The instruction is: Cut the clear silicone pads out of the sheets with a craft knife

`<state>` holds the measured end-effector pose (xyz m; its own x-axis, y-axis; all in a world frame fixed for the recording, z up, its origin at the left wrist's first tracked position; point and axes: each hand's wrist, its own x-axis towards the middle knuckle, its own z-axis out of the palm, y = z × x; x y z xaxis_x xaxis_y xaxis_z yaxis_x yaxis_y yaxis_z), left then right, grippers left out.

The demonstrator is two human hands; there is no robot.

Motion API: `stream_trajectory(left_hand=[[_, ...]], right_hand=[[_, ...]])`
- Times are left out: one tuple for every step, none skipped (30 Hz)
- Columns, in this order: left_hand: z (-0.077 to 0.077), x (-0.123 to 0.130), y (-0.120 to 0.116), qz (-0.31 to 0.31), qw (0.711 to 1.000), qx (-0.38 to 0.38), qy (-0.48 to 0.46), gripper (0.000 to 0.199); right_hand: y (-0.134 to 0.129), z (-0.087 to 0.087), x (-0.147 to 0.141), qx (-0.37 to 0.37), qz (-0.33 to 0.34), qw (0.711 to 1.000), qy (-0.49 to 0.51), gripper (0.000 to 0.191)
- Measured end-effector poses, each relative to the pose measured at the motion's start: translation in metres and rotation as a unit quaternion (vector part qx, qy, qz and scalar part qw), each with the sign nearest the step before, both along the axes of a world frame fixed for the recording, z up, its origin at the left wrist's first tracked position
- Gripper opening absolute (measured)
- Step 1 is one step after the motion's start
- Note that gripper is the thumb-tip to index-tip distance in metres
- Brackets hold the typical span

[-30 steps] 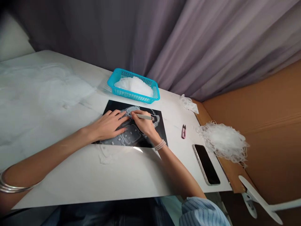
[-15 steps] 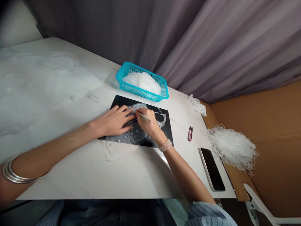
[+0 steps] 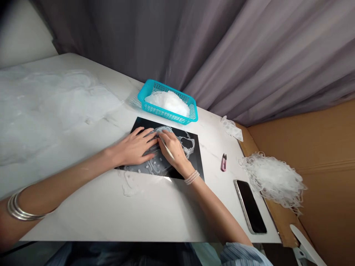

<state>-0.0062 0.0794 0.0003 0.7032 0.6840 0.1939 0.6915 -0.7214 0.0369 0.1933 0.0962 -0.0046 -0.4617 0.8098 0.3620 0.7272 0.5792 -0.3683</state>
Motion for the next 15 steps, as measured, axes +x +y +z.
stream_trajectory(left_hand=[[-0.003, 0.000, 0.001, -0.004, 1.000, 0.000, -0.009, 0.056], [-0.006, 0.000, 0.001, -0.006, 1.000, -0.004, -0.018, 0.057], [-0.010, -0.001, 0.001, -0.006, 0.999, -0.011, -0.029, 0.058], [-0.013, -0.001, 0.002, -0.004, 0.999, -0.019, -0.040, 0.059], [-0.016, -0.001, 0.002, 0.001, 0.998, -0.026, -0.051, 0.060], [-0.019, -0.001, 0.002, 0.006, 0.998, -0.031, -0.060, 0.060], [-0.021, -0.002, 0.002, 0.008, 0.997, -0.031, -0.065, 0.060], [-0.023, -0.002, 0.002, 0.009, 0.997, -0.030, -0.068, 0.060], [-0.025, -0.003, 0.002, 0.009, 0.997, -0.028, -0.068, 0.060], [-0.026, -0.003, 0.003, 0.008, 0.997, -0.026, -0.066, 0.060], [-0.026, -0.004, 0.002, 0.008, 0.998, -0.024, -0.065, 0.060], [-0.025, -0.004, 0.002, 0.008, 0.998, -0.023, -0.066, 0.059], [-0.024, -0.004, 0.002, 0.009, 0.997, -0.023, -0.068, 0.058], [-0.023, -0.004, 0.001, 0.012, 0.997, -0.025, -0.071, 0.058], [-0.022, -0.004, 0.000, 0.015, 0.997, -0.028, -0.074, 0.057]], right_hand=[[0.001, 0.001, 0.001, -0.010, 0.014, 1.000, -0.001, 0.032], [0.002, 0.002, 0.002, -0.019, 0.030, 0.999, -0.007, 0.033], [0.002, 0.003, 0.002, -0.026, 0.045, 0.999, -0.016, 0.034], [0.001, 0.004, 0.001, -0.028, 0.057, 0.998, -0.029, 0.035], [0.001, 0.004, -0.001, -0.028, 0.065, 0.997, -0.041, 0.035], [0.001, 0.004, -0.004, -0.029, 0.072, 0.996, -0.049, 0.036], [0.002, 0.003, -0.007, -0.034, 0.080, 0.995, -0.049, 0.037], [0.004, 0.002, -0.009, -0.046, 0.085, 0.995, -0.037, 0.037], [0.007, 0.001, -0.009, -0.066, 0.074, 0.995, -0.001, 0.035], [0.011, 0.000, -0.006, -0.086, 0.046, 0.994, 0.053, 0.032], [0.015, 0.001, 0.001, -0.103, 0.006, 0.988, 0.114, 0.028], [0.019, 0.003, 0.012, -0.113, -0.042, 0.977, 0.174, 0.025], [0.022, 0.007, 0.029, -0.114, -0.096, 0.962, 0.228, 0.025], [0.023, 0.013, 0.051, -0.105, -0.130, 0.952, 0.255, 0.029], [0.023, 0.019, 0.076, -0.092, -0.157, 0.944, 0.275, 0.031]])
